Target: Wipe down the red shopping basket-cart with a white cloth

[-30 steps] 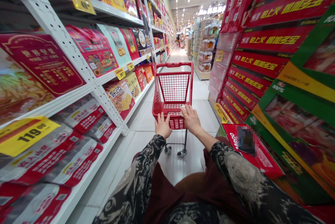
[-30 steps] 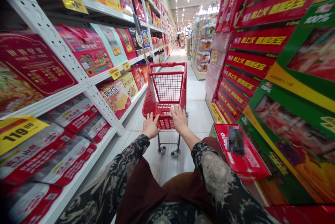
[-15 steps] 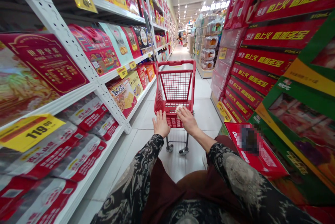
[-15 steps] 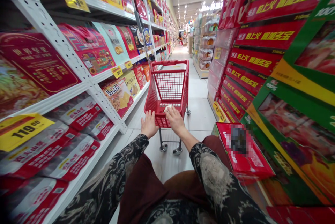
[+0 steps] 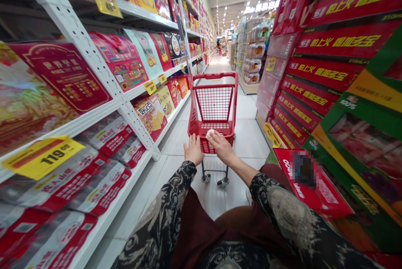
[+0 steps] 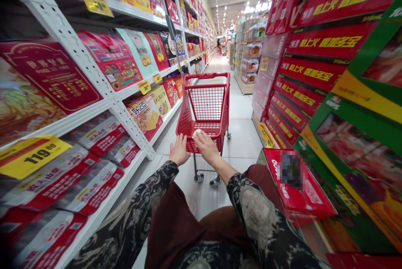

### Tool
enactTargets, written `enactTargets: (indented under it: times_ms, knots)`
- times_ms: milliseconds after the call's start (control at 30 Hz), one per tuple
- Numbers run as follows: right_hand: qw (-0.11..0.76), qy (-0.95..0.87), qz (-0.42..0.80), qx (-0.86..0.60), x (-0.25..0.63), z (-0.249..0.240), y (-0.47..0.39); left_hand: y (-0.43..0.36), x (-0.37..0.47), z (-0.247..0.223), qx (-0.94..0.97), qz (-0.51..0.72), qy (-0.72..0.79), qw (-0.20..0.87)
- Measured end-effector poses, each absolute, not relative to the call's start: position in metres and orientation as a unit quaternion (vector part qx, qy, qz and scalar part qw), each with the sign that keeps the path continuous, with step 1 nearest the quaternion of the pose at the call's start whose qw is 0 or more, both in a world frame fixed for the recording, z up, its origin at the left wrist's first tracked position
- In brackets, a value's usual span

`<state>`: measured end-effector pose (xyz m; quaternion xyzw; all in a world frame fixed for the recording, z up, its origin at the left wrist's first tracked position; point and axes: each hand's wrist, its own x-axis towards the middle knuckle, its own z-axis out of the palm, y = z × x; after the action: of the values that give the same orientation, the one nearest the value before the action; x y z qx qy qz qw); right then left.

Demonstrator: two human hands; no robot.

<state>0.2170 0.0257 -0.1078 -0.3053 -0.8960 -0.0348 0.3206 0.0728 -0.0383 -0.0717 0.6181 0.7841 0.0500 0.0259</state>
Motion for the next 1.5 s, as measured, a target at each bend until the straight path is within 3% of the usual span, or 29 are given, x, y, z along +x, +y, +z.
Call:
enactTargets:
  times_ms: [267,633,867,1100,1300,1500]
  knots:
    - [0.357,-0.825,-0.040,-0.436,0.282,-0.098,0.060,-0.041,0.079,-0.071,0.612,0.047,0.789,0.017]
    - [0.306,-0.887,-0.013,-0.345,0.203,-0.104,0.017,-0.040,0.078,-0.069,0.615,0.041,0.787,0.014]
    - [0.338,-0.838,-0.014,-0.427,0.239,-0.098,0.033,-0.040,0.081,-0.072,0.610,0.068,0.790,0.012]
    - [0.355,-0.854,0.064,-0.374,0.231,-0.103,0.028,-0.030,0.125,-0.057,0.695,0.175,0.696,-0.044]
    - [0.410,-0.856,0.107,-0.297,0.255,-0.113,0.033,-0.019,0.137,-0.054,0.743,0.155,0.650,0.030]
    - [0.432,-0.810,0.095,-0.384,0.266,-0.116,0.033,-0.016,0.149,-0.048,0.718,0.149,0.680,-0.009]
